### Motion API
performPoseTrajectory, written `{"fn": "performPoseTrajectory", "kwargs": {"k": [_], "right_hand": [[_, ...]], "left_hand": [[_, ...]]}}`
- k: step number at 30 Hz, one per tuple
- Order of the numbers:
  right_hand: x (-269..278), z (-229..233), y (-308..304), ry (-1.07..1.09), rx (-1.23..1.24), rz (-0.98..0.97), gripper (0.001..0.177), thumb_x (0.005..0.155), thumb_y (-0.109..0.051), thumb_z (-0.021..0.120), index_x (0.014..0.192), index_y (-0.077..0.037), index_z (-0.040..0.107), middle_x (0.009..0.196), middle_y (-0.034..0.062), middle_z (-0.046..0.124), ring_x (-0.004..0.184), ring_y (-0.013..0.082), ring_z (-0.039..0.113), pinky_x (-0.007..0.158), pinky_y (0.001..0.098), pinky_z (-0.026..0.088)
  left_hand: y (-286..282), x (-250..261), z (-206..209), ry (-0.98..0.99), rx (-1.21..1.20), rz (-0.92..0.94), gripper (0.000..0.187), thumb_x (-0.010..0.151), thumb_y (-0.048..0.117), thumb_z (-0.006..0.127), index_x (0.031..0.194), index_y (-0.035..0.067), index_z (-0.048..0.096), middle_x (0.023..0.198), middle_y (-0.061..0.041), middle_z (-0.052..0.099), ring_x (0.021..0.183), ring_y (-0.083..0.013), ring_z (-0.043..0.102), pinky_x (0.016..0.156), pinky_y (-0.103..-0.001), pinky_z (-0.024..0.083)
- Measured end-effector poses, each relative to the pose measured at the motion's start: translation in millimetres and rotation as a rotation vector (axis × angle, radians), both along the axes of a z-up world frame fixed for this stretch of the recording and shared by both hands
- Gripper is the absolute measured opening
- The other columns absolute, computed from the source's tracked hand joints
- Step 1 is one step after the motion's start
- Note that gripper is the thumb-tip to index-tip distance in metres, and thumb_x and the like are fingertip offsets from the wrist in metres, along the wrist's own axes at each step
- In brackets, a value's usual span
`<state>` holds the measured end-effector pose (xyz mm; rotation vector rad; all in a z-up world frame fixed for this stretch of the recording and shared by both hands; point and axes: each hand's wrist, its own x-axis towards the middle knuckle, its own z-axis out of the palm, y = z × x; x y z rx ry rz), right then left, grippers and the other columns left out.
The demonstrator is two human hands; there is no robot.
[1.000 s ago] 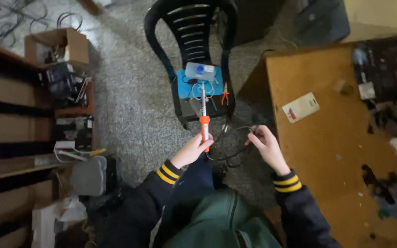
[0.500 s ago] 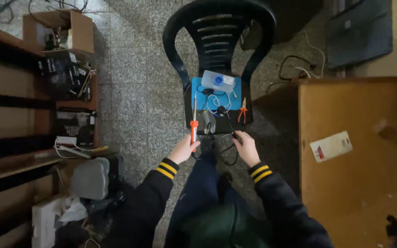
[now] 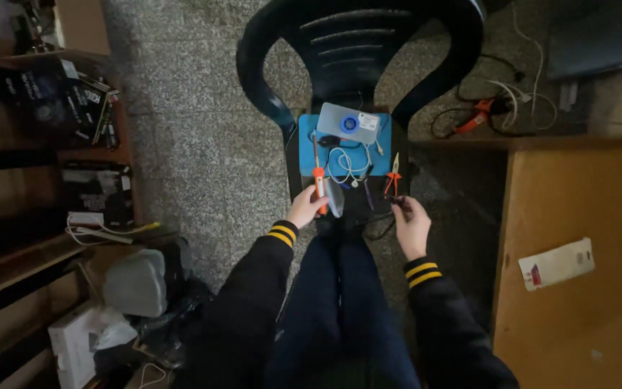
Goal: Inspecting and repairing mobile phone parts and computer components.
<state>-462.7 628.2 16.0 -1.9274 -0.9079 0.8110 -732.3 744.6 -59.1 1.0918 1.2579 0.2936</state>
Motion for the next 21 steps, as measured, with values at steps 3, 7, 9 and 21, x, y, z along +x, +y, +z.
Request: {"fn": "performPoseTrajectory", "kwargs": {"k": [3,7,9,21], "right_hand": [[14,-17,17,-0.043,0.089,-0.007,0.021,0.096,-0.004,0.073,0.115,0.003,0.066,0.103,0.0102,0.072,0.091,0.0124,0.070,0.079,0.0268,0.056],[21,-19,45,-0.132,-0.023,0.039,0.021,0.096,-0.004,0.075,0.114,0.003,0.068,0.103,0.0127,0.071,0.085,0.0163,0.071,0.074,0.0290,0.055],[27,-41,49,-0.172,0.030,0.071,0.026,0.094,-0.005,0.076,0.115,0.006,0.065,0.104,0.0151,0.068,0.085,0.0209,0.070,0.073,0.0303,0.056],[32,-67,81,-0.041,0.006,0.203,0.021,0.098,-0.005,0.071,0.116,0.004,0.064,0.106,0.0118,0.067,0.089,0.0176,0.072,0.071,0.0278,0.057]], "left_hand": [[4,11,-91,-0.136,0.283,-0.025,0.032,0.096,0.022,0.080,0.117,0.004,0.065,0.089,-0.006,0.072,0.077,-0.0146,0.070,0.067,-0.032,0.059],[41,26,-86,-0.121,-0.069,0.055,0.040,0.088,0.021,0.078,0.122,0.008,0.063,0.090,-0.002,0.071,0.074,-0.0135,0.072,0.056,-0.031,0.062],[52,25,-115,-0.072,-0.046,0.046,0.040,0.089,0.019,0.082,0.122,0.002,0.066,0.091,-0.008,0.072,0.077,-0.0189,0.075,0.061,-0.032,0.065],[82,36,-166,-0.008,0.045,0.065,0.043,0.085,0.013,0.083,0.121,0.000,0.063,0.098,-0.012,0.067,0.077,-0.0228,0.076,0.057,-0.037,0.066]]}}
